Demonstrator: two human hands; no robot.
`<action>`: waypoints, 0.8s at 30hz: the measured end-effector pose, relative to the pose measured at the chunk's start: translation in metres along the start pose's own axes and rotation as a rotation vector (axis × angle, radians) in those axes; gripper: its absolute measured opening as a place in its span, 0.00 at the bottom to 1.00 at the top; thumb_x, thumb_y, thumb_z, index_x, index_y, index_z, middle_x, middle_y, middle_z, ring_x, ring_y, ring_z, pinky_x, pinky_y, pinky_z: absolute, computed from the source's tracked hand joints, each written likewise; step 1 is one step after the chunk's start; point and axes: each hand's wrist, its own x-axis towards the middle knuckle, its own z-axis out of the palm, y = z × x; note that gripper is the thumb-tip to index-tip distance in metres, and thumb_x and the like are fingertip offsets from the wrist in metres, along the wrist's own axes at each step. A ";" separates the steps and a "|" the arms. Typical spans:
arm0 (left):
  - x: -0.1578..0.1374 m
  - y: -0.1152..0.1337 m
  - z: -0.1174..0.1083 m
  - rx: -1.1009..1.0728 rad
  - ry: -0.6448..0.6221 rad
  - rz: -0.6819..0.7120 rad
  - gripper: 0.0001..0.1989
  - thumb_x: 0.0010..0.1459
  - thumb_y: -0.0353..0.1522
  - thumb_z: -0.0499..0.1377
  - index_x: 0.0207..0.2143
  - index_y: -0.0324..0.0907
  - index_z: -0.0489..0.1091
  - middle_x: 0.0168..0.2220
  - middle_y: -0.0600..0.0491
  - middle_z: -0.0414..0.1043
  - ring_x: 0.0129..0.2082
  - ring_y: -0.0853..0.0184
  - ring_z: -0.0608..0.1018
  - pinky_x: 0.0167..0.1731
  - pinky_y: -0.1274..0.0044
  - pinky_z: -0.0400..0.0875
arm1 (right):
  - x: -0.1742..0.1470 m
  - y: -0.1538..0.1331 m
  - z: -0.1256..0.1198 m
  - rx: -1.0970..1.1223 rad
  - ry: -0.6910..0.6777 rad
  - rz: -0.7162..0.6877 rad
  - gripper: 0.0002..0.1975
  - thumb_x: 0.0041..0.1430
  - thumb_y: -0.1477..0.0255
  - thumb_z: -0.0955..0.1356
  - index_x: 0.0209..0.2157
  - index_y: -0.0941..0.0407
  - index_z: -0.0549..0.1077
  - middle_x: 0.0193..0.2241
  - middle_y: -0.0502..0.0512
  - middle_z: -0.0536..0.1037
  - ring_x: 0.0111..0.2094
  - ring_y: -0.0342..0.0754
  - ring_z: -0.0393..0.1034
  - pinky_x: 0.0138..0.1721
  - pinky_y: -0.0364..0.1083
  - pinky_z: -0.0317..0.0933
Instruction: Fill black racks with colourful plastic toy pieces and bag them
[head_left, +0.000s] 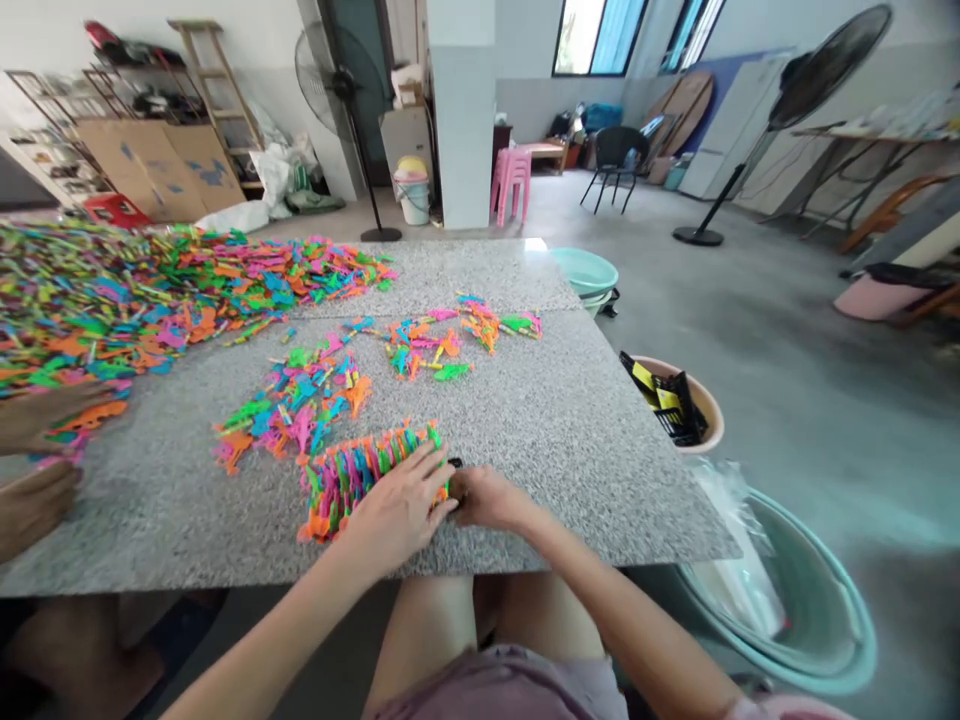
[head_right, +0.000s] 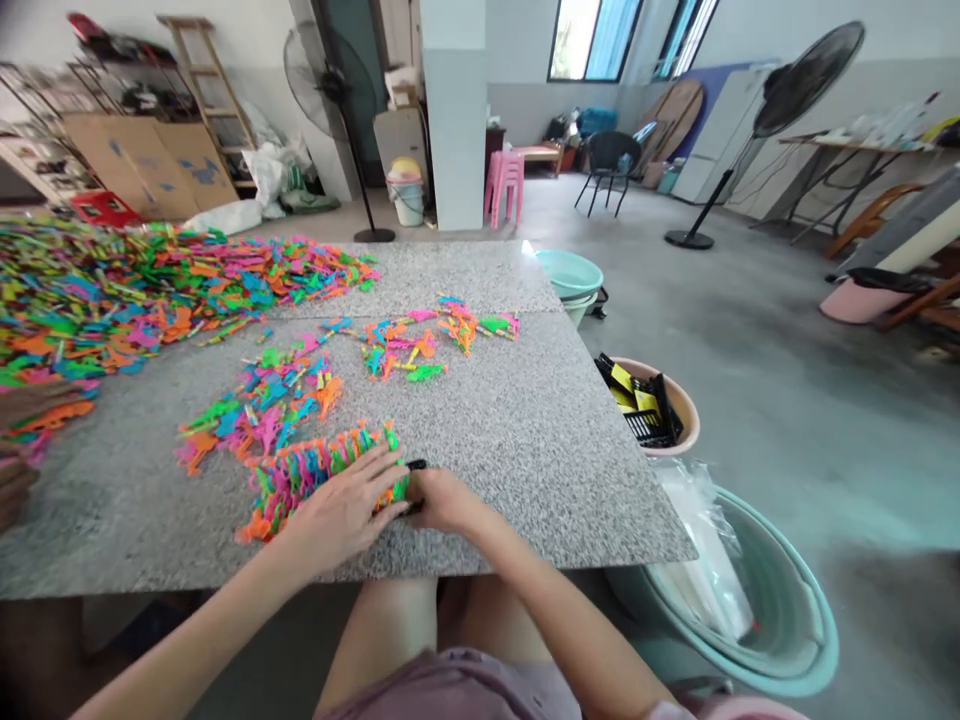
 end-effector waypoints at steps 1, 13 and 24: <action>0.000 -0.001 0.004 0.028 0.014 0.017 0.14 0.64 0.32 0.56 0.50 0.38 0.70 0.58 0.42 0.70 0.63 0.55 0.66 0.62 0.61 0.63 | 0.009 0.011 -0.013 -0.029 0.014 0.010 0.13 0.54 0.75 0.72 0.42 0.56 0.75 0.40 0.54 0.81 0.40 0.46 0.75 0.40 0.40 0.64; -0.007 -0.004 0.012 -0.020 0.050 -0.024 0.14 0.62 0.32 0.57 0.50 0.44 0.69 0.61 0.47 0.67 0.64 0.54 0.65 0.56 0.62 0.72 | 0.142 0.048 -0.081 -0.374 0.297 0.084 0.18 0.60 0.84 0.61 0.50 0.61 0.71 0.48 0.66 0.77 0.51 0.53 0.70 0.50 0.47 0.61; -0.007 -0.007 0.015 0.014 0.078 0.000 0.14 0.64 0.33 0.55 0.51 0.42 0.68 0.61 0.44 0.66 0.64 0.53 0.65 0.56 0.61 0.70 | 0.070 0.094 -0.143 -0.170 -0.072 0.327 0.14 0.48 0.83 0.68 0.38 0.60 0.78 0.35 0.59 0.81 0.34 0.48 0.75 0.35 0.42 0.62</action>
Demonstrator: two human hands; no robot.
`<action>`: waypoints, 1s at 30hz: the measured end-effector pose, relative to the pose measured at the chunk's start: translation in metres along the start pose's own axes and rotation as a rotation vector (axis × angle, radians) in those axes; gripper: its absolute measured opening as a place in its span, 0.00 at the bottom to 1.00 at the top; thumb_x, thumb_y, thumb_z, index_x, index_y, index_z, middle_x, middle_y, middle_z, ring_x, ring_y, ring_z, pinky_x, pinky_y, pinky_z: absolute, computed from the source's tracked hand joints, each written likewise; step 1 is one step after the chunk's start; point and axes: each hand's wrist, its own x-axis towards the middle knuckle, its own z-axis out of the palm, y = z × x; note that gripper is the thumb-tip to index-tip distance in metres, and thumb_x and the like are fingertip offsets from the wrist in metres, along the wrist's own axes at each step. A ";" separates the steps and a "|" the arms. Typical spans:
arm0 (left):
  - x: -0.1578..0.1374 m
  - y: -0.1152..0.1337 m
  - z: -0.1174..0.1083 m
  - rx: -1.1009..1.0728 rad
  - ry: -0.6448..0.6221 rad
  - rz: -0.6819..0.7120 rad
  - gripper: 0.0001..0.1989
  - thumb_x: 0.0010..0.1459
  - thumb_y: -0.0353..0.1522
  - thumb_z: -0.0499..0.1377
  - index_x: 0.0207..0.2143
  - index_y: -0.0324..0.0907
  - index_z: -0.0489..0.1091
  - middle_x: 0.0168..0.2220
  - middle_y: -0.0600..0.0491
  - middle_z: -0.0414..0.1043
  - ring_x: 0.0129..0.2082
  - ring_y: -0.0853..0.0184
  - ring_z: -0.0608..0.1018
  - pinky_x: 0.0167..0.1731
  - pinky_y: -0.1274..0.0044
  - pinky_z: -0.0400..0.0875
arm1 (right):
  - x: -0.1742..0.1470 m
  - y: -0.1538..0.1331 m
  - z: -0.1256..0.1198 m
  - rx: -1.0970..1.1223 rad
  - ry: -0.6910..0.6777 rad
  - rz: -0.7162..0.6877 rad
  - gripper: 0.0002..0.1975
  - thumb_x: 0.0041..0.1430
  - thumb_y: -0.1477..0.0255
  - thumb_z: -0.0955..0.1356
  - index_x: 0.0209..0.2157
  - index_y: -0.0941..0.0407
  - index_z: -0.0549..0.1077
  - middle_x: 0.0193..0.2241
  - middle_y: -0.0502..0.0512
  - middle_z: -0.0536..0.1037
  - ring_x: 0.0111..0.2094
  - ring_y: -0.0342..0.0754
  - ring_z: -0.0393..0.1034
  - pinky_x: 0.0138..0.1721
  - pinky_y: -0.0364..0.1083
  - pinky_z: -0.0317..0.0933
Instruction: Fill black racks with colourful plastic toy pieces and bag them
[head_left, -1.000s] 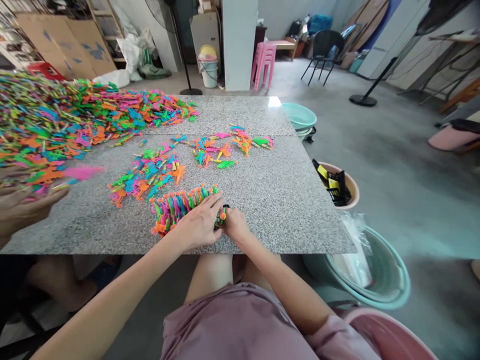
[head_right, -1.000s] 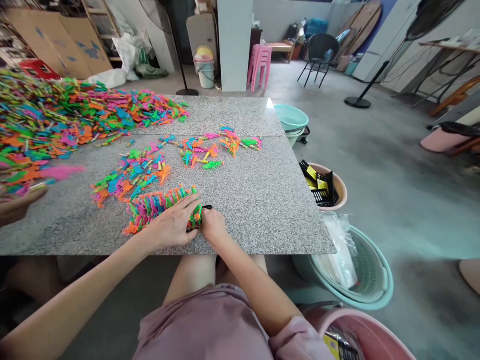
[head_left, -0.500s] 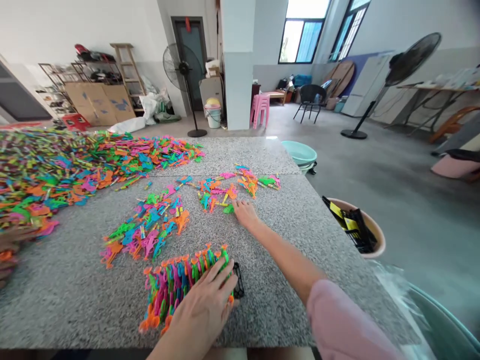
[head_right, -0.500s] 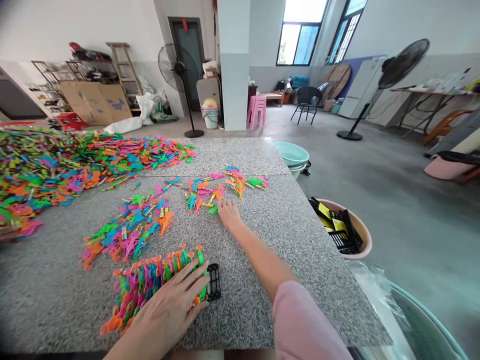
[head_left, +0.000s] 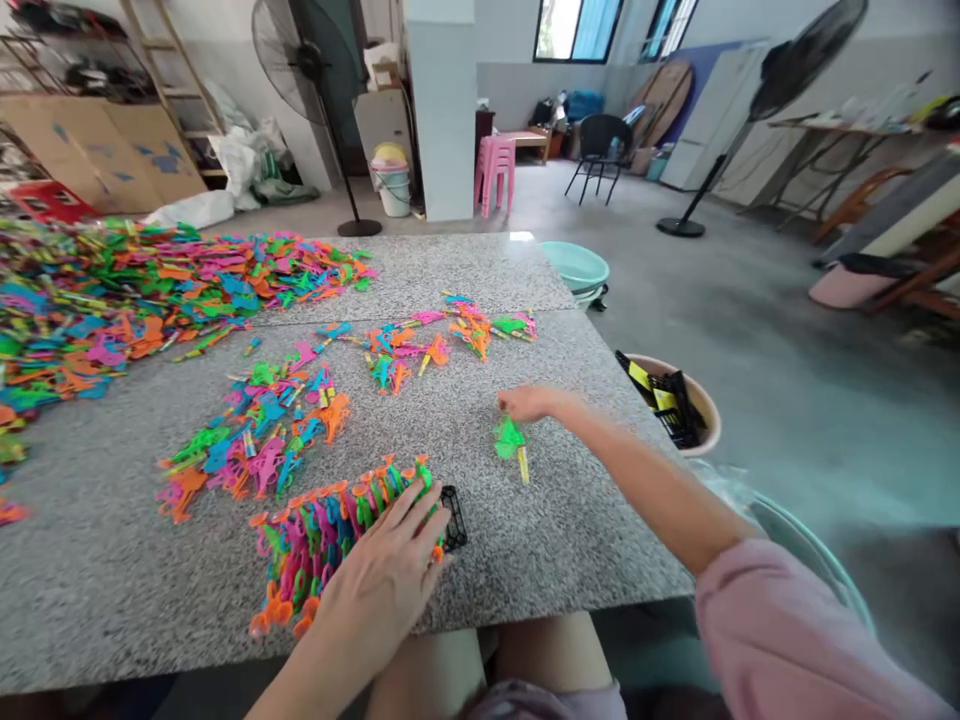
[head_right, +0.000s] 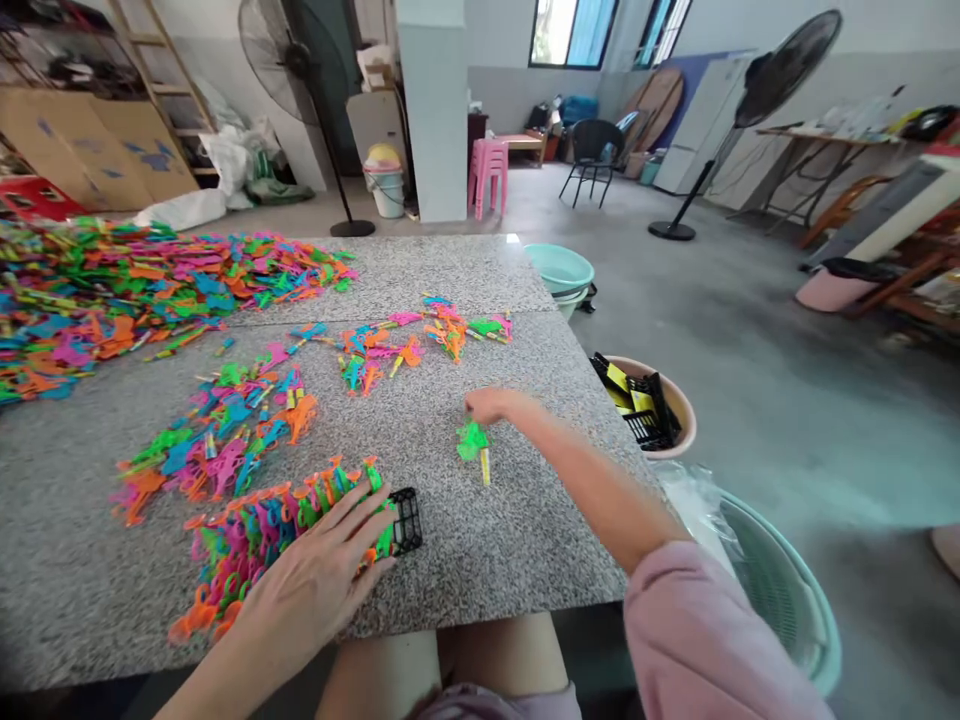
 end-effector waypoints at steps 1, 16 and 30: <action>0.001 0.000 -0.002 0.003 -0.003 0.005 0.15 0.63 0.33 0.55 0.51 0.42 0.68 0.61 0.44 0.66 0.64 0.53 0.65 0.56 0.61 0.70 | -0.002 -0.001 0.007 0.002 0.066 0.003 0.15 0.52 0.81 0.68 0.43 0.60 0.77 0.42 0.62 0.80 0.39 0.49 0.74 0.38 0.42 0.62; -0.002 -0.001 -0.012 -0.045 -0.061 0.012 0.13 0.64 0.33 0.55 0.50 0.41 0.69 0.61 0.45 0.66 0.65 0.55 0.62 0.59 0.61 0.66 | -0.060 -0.025 0.091 0.431 0.028 0.019 0.06 0.53 0.81 0.67 0.34 0.58 0.73 0.22 0.51 0.79 0.26 0.46 0.76 0.29 0.40 0.64; -0.002 0.000 -0.018 0.008 -0.034 0.017 0.15 0.67 0.36 0.52 0.51 0.41 0.70 0.58 0.46 0.70 0.63 0.54 0.65 0.58 0.60 0.69 | -0.033 -0.093 0.133 0.381 0.347 -0.451 0.11 0.55 0.78 0.67 0.41 0.56 0.72 0.34 0.54 0.79 0.36 0.47 0.73 0.36 0.41 0.60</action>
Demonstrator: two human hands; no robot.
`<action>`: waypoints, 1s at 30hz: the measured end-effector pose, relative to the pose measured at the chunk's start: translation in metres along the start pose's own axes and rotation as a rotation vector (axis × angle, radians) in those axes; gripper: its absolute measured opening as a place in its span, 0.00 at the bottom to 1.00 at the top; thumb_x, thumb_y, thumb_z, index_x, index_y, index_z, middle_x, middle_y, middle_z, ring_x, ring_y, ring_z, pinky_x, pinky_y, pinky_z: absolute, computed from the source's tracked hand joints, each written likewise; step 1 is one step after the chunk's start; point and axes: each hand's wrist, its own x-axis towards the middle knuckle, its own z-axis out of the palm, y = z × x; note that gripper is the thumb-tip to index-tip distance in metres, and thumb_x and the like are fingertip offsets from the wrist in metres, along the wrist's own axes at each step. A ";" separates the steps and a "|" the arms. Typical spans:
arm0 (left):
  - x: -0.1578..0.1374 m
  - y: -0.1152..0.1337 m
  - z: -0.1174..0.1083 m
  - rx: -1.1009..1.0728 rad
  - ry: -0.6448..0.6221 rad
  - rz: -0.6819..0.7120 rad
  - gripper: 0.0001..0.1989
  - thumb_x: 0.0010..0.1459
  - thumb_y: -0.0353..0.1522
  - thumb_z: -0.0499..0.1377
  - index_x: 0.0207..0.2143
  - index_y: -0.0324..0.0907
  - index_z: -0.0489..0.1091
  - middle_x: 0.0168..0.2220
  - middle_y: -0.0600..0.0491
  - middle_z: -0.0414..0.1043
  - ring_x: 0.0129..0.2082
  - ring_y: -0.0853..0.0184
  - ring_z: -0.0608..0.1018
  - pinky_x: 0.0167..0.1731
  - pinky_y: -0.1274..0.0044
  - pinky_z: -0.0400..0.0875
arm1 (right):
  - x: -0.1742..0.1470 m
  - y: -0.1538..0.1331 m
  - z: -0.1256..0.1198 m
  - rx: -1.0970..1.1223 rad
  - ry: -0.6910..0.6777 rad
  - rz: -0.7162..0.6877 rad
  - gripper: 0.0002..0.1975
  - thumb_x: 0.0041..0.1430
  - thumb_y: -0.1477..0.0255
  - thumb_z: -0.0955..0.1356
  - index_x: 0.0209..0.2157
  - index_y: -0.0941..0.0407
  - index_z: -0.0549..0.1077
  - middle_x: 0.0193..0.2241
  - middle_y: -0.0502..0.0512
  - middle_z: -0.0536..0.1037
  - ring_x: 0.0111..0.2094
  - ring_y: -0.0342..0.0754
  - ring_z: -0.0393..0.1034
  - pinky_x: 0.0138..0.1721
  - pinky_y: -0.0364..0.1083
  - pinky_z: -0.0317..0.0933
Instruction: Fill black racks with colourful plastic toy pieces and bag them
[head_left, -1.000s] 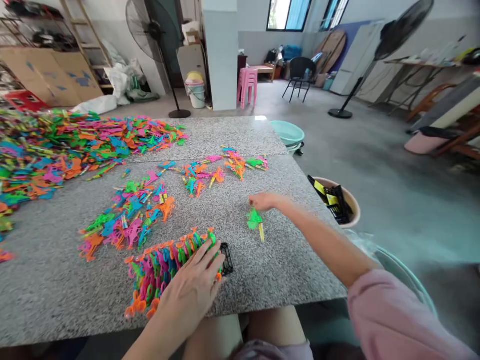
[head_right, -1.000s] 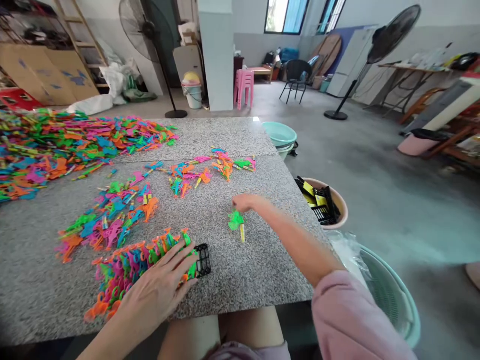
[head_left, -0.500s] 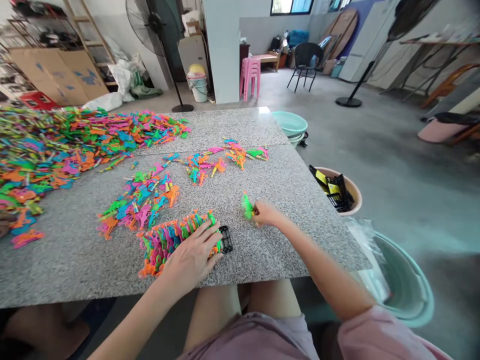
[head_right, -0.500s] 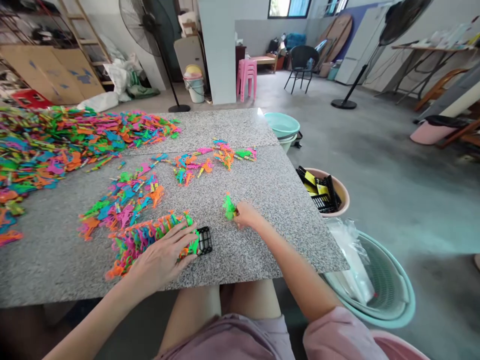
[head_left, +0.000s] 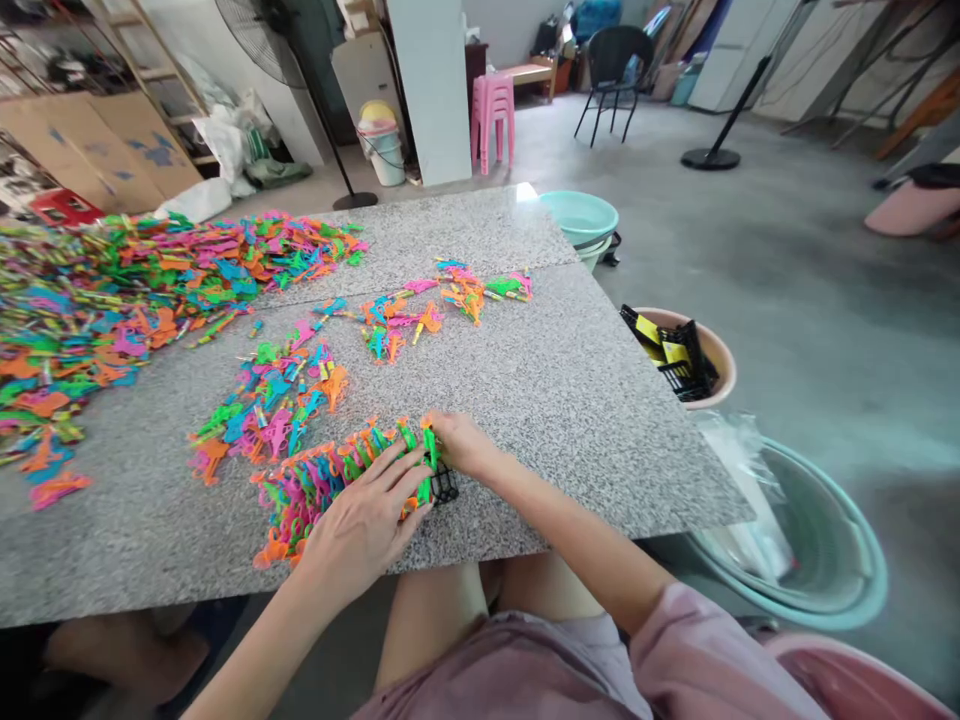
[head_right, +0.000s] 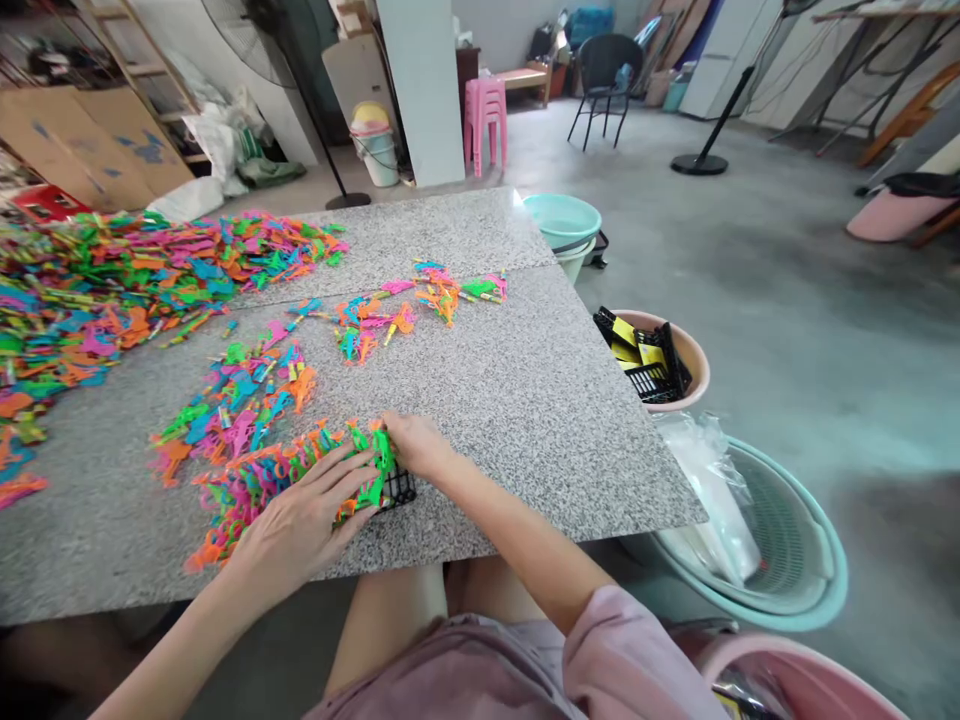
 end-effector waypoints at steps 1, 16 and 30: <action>0.000 0.000 0.000 0.009 0.005 0.008 0.15 0.67 0.36 0.51 0.51 0.41 0.70 0.57 0.46 0.70 0.63 0.54 0.66 0.58 0.60 0.69 | 0.000 0.000 -0.003 -0.015 -0.007 -0.008 0.10 0.56 0.78 0.67 0.41 0.56 0.72 0.34 0.54 0.79 0.36 0.47 0.73 0.36 0.41 0.60; 0.002 0.001 -0.004 0.117 0.043 0.115 0.16 0.66 0.30 0.52 0.55 0.40 0.68 0.59 0.46 0.69 0.60 0.54 0.67 0.57 0.59 0.66 | 0.011 -0.018 -0.014 -0.159 -0.187 -0.077 0.11 0.58 0.76 0.66 0.44 0.58 0.73 0.34 0.57 0.80 0.37 0.51 0.75 0.36 0.43 0.62; 0.005 -0.006 0.008 0.112 0.072 0.189 0.12 0.63 0.28 0.52 0.47 0.41 0.70 0.58 0.45 0.69 0.59 0.57 0.69 0.56 0.61 0.69 | -0.010 -0.016 0.003 -0.172 -0.083 0.029 0.11 0.62 0.73 0.63 0.46 0.57 0.69 0.34 0.57 0.81 0.33 0.48 0.74 0.30 0.42 0.55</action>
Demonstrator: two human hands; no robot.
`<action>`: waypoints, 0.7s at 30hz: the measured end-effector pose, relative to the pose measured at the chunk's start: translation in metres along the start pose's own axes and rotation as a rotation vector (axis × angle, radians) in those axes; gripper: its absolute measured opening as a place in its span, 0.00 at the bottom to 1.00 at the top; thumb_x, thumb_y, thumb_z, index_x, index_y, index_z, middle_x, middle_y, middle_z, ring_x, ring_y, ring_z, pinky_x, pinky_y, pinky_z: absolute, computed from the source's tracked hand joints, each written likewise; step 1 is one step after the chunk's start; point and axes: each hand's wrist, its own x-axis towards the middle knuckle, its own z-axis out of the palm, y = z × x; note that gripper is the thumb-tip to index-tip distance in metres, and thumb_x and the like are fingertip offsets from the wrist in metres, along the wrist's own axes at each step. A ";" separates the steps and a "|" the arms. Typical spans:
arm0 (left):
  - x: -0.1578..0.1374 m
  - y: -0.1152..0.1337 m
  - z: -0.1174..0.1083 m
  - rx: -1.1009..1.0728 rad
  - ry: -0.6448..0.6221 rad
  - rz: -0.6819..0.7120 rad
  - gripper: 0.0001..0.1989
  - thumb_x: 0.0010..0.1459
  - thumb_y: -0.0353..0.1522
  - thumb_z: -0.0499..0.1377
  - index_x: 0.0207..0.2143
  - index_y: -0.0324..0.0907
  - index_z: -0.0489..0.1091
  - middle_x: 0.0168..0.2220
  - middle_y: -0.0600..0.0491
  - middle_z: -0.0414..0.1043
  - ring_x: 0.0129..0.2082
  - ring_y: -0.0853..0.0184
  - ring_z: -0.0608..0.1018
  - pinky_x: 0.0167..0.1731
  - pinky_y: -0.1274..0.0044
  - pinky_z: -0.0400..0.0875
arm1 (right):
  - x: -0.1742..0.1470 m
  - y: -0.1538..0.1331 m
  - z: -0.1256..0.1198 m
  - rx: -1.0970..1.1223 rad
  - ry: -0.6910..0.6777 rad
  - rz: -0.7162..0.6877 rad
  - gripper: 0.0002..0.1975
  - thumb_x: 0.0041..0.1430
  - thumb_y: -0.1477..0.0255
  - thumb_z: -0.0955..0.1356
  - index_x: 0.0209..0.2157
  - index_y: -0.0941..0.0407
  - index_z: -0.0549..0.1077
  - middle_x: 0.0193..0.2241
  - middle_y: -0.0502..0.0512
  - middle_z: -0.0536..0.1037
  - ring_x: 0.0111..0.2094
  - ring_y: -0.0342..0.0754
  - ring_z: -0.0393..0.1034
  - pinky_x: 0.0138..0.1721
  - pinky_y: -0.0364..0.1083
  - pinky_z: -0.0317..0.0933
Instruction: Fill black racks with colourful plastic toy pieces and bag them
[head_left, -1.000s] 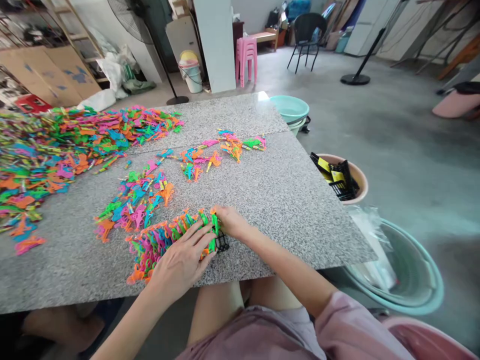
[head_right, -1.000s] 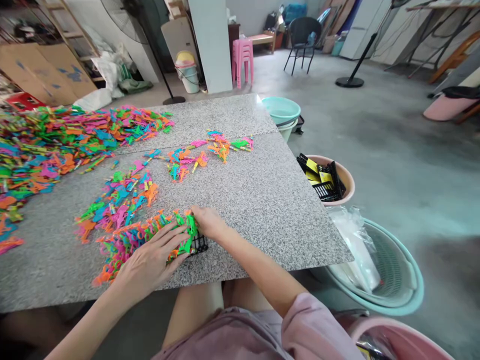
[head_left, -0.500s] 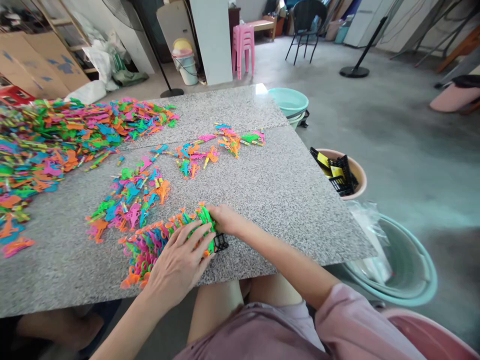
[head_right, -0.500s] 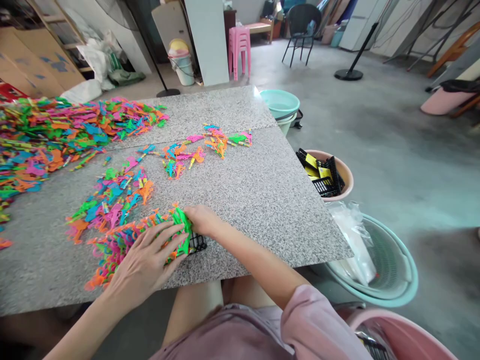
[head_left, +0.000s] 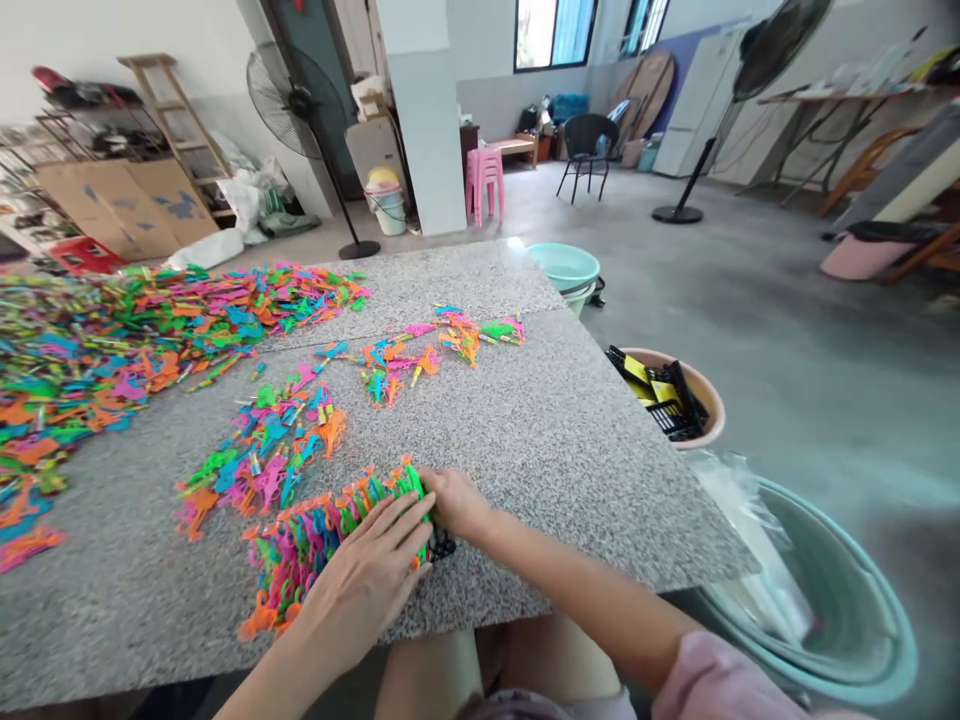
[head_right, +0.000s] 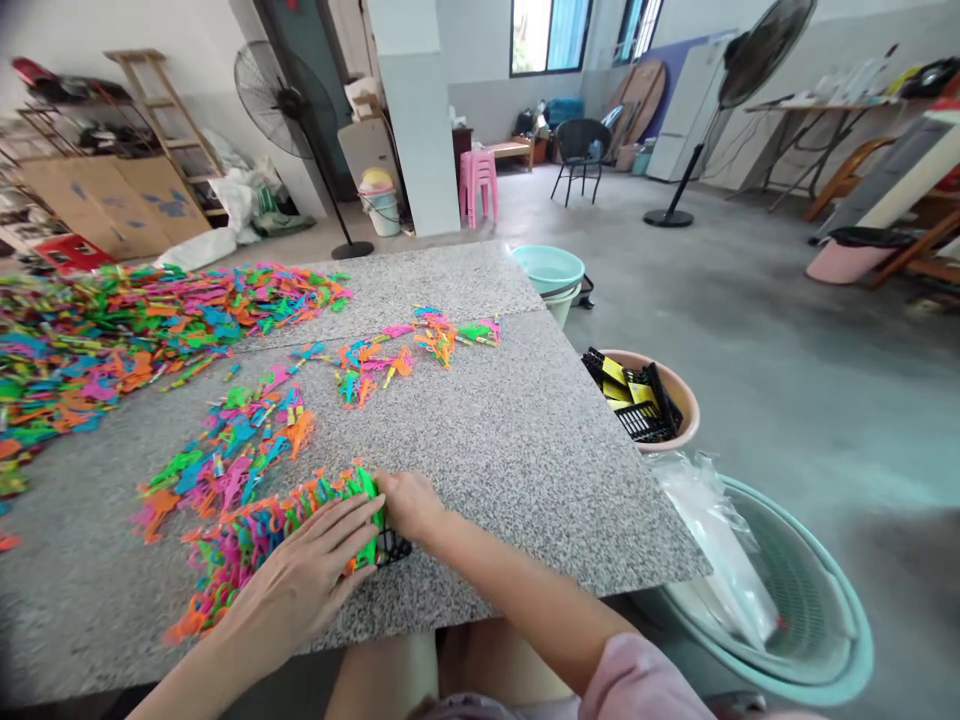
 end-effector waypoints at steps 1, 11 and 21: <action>0.000 0.001 0.000 0.003 -0.002 -0.009 0.12 0.63 0.27 0.52 0.47 0.41 0.70 0.60 0.44 0.67 0.60 0.57 0.68 0.56 0.62 0.69 | 0.001 -0.001 -0.002 -0.010 -0.018 0.005 0.11 0.62 0.73 0.63 0.46 0.57 0.70 0.34 0.57 0.81 0.32 0.48 0.74 0.29 0.42 0.55; -0.001 0.005 0.004 0.012 -0.026 -0.088 0.13 0.58 0.26 0.55 0.45 0.41 0.72 0.54 0.47 0.73 0.57 0.56 0.72 0.54 0.62 0.72 | 0.024 0.025 -0.002 0.070 -0.114 -0.216 0.12 0.57 0.74 0.69 0.44 0.56 0.74 0.39 0.56 0.80 0.40 0.48 0.74 0.40 0.42 0.63; 0.001 0.006 -0.003 -0.004 -0.034 -0.087 0.16 0.56 0.27 0.55 0.47 0.43 0.72 0.56 0.52 0.72 0.56 0.60 0.73 0.56 0.70 0.70 | 0.118 0.115 -0.092 -0.409 0.099 0.320 0.16 0.67 0.75 0.60 0.51 0.60 0.72 0.53 0.67 0.72 0.55 0.54 0.66 0.52 0.49 0.62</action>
